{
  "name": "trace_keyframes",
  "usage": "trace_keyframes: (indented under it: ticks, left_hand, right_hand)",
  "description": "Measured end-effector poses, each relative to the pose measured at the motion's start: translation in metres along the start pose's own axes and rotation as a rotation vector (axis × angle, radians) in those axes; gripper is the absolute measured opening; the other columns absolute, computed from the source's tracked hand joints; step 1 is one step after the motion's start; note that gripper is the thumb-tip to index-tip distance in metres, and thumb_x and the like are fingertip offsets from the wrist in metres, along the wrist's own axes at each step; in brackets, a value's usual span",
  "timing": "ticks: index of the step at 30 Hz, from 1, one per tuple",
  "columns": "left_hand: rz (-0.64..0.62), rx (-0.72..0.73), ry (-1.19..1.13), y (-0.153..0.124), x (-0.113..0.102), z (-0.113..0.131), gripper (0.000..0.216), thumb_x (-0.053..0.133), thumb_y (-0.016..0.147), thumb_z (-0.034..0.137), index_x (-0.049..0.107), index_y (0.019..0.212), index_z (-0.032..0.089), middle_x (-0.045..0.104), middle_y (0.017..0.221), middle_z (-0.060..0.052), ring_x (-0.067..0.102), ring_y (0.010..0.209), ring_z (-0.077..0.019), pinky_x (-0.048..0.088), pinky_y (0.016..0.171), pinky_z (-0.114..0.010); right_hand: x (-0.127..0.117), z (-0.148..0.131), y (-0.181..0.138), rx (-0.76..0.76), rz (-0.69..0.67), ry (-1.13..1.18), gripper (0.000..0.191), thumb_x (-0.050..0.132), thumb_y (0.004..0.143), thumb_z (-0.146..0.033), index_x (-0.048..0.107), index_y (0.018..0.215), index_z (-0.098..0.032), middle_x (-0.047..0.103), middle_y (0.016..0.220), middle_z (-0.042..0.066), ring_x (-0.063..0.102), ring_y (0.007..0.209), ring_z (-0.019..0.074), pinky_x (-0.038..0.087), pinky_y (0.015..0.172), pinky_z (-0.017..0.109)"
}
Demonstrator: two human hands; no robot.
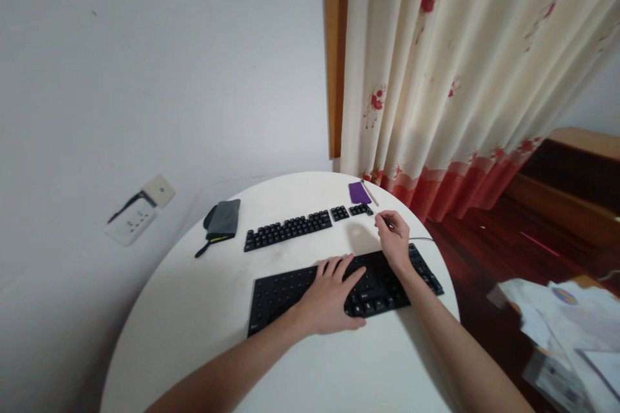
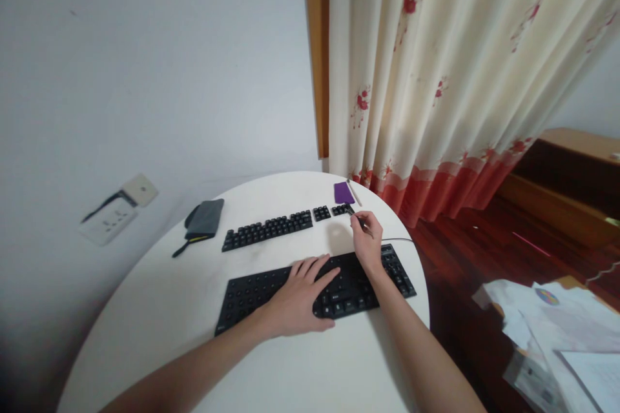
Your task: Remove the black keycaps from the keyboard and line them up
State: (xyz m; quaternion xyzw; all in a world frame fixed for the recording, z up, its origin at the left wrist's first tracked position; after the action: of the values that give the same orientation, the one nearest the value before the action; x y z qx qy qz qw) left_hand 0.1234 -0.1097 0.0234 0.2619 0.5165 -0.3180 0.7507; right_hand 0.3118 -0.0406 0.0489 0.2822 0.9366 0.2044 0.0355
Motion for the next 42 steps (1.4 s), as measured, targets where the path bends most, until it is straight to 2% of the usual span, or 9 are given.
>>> trace_keyframes:
  ticks: [4, 8, 13, 19, 24, 28, 35, 38, 42]
  left_hand:
    - [0.004, 0.008, 0.001, 0.001, 0.0, 0.001, 0.1, 0.076, 0.06, 0.061, 0.036, 0.147, 0.033, 0.025, 0.158, -0.01, 0.026, 0.14, -0.0401, 0.017, 0.114, -0.058]
    - [-0.006, 0.005, 0.022, 0.0, -0.001, -0.001, 0.099, 0.076, 0.061, 0.058, 0.035, 0.147, 0.032, 0.026, 0.158, -0.012, 0.026, 0.14, -0.0395, 0.017, 0.113, -0.058]
    - [-0.058, -0.001, 0.024, -0.006, -0.001, -0.008, 0.1, 0.074, 0.063, 0.058, 0.031, 0.149, 0.033, 0.023, 0.159, -0.012, 0.023, 0.141, -0.0407, 0.016, 0.113, -0.058]
    - [-0.217, -0.071, 0.064, -0.011, -0.002, -0.012, 0.104, 0.073, 0.067, 0.051, 0.02, 0.153, 0.031, 0.017, 0.16, -0.014, 0.017, 0.144, -0.0422, 0.013, 0.113, -0.059]
    - [-0.273, -0.093, 0.005, -0.009, -0.005, -0.013, 0.115, 0.076, 0.063, 0.056, 0.011, 0.155, 0.031, 0.01, 0.162, -0.016, 0.009, 0.146, -0.0425, 0.01, 0.113, -0.06]
    - [-0.291, -0.047, -0.09, -0.006, -0.009, -0.013, 0.104, 0.068, 0.074, 0.059, 0.007, 0.155, 0.033, 0.008, 0.162, -0.013, 0.006, 0.147, -0.0402, 0.009, 0.113, -0.06]
    - [-0.086, 0.096, -0.212, 0.021, -0.025, 0.019, 0.066, 0.058, 0.087, 0.044, 0.036, 0.147, 0.026, 0.042, 0.15, -0.009, 0.036, 0.138, -0.0304, 0.026, 0.113, -0.045]
    - [0.049, 0.118, -0.255, 0.031, -0.02, 0.029, 0.045, 0.055, 0.091, 0.031, 0.052, 0.134, 0.022, 0.058, 0.132, -0.008, 0.051, 0.122, -0.0248, 0.035, 0.108, -0.04]
    - [0.145, 0.095, -0.278, 0.035, -0.008, 0.028, 0.03, 0.054, 0.089, 0.018, 0.061, 0.118, 0.021, 0.063, 0.119, -0.005, 0.054, 0.114, -0.0213, 0.039, 0.102, -0.039]
  right_hand:
    - [0.002, 0.004, 0.0, 0.036, -0.004, 0.006, 0.018, 0.063, 0.081, -0.036, 0.065, 0.083, -0.019, 0.063, 0.076, 0.002, 0.057, 0.069, 0.0156, 0.041, 0.056, 0.024]
    - [-0.011, 0.002, 0.006, 0.127, 0.037, 0.037, 0.022, 0.064, 0.08, -0.039, 0.066, 0.08, -0.018, 0.058, 0.063, -0.001, 0.046, 0.05, 0.0112, 0.033, 0.045, 0.023]
    - [-0.065, -0.016, 0.012, 0.151, 0.116, 0.148, 0.028, 0.063, 0.082, -0.044, 0.063, 0.078, -0.016, 0.053, 0.055, -0.003, 0.041, 0.044, 0.0082, 0.03, 0.041, 0.021]
    - [-0.107, -0.017, -0.017, 0.205, -0.055, -0.033, 0.032, 0.062, 0.085, -0.046, 0.053, 0.072, -0.019, 0.051, 0.051, -0.005, 0.039, 0.042, 0.0077, 0.028, 0.041, 0.02]
    - [-0.098, -0.001, -0.046, 0.228, -0.261, -0.237, 0.033, 0.058, 0.089, -0.046, 0.052, 0.072, -0.019, 0.051, 0.052, -0.003, 0.043, 0.045, 0.01, 0.031, 0.045, 0.022]
    - [-0.088, 0.004, -0.052, 0.203, -0.356, -0.375, 0.031, 0.053, 0.091, -0.044, 0.052, 0.074, -0.019, 0.052, 0.052, -0.003, 0.045, 0.046, 0.0117, 0.034, 0.047, 0.023]
    - [-0.067, -0.017, -0.053, 0.09, -0.479, -0.559, 0.026, 0.047, 0.094, -0.038, 0.051, 0.075, -0.02, 0.05, 0.056, -0.003, 0.048, 0.051, 0.0145, 0.035, 0.052, 0.025]
    - [-0.056, -0.024, -0.059, 0.044, -0.565, -0.633, 0.022, 0.044, 0.095, -0.034, 0.053, 0.08, -0.02, 0.054, 0.06, -0.001, 0.052, 0.054, 0.0162, 0.036, 0.055, 0.026]
    - [-0.051, -0.021, -0.066, 0.0, -0.595, -0.758, 0.022, 0.039, 0.096, -0.032, 0.054, 0.085, -0.02, 0.061, 0.066, 0.002, 0.059, 0.059, 0.0196, 0.038, 0.06, 0.028]
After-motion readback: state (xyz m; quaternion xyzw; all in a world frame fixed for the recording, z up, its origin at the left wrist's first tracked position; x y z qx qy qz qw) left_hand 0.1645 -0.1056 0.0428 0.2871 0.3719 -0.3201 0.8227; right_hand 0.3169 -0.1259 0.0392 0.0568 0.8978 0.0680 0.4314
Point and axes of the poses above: each hand's wrist, its own y-axis towards the middle knuckle, its own x-axis out of the palm, z = x × y, the point moved 8 cm from there along y, towards the middle knuckle
